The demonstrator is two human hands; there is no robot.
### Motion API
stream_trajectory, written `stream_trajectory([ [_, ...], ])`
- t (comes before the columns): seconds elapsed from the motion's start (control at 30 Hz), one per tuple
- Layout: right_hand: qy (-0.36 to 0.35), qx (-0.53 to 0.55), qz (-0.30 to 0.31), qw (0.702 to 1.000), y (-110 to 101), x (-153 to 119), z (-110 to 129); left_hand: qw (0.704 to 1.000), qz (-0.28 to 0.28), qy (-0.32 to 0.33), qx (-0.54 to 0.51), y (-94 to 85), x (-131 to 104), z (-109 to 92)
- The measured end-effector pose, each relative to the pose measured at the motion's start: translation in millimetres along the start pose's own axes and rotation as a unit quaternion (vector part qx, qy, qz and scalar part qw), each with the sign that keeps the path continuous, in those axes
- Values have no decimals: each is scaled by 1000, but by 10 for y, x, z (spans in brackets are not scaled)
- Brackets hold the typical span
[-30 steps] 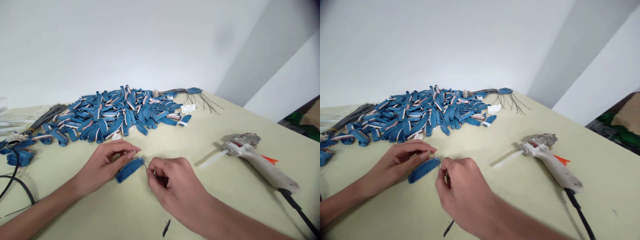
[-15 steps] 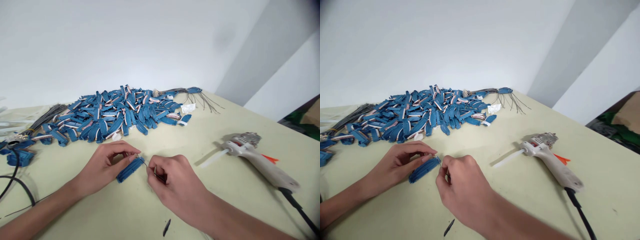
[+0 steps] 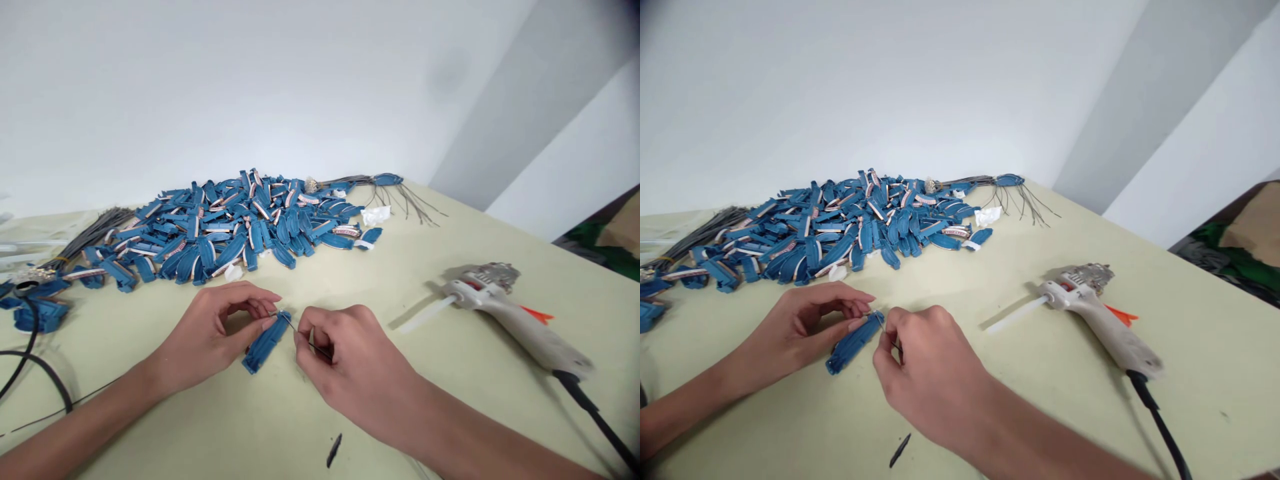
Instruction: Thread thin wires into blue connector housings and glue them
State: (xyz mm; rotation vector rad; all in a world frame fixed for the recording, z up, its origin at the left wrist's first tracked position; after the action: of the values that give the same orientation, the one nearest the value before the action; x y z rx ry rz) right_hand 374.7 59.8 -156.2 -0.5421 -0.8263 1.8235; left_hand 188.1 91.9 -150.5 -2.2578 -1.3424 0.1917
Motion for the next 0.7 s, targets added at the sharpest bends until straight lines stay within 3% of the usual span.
stream_trajectory([
  [0.7, -100, -35, -77, 991, -54, -7, -51, 994, 21, 70, 81, 13, -62, -72],
])
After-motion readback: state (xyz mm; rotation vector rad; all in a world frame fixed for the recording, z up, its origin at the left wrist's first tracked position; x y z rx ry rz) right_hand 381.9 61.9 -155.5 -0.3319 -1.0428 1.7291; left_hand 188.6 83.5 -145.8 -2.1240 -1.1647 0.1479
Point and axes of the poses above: each hand's wrist, its own x-axis towards the middle knuckle, its own y-axis out of the palm, z = x × y, the point moved 2 cm from there along x, towards the middle knuckle, and after that the axes turned 6 degrees about z, right-handed, at the moved point
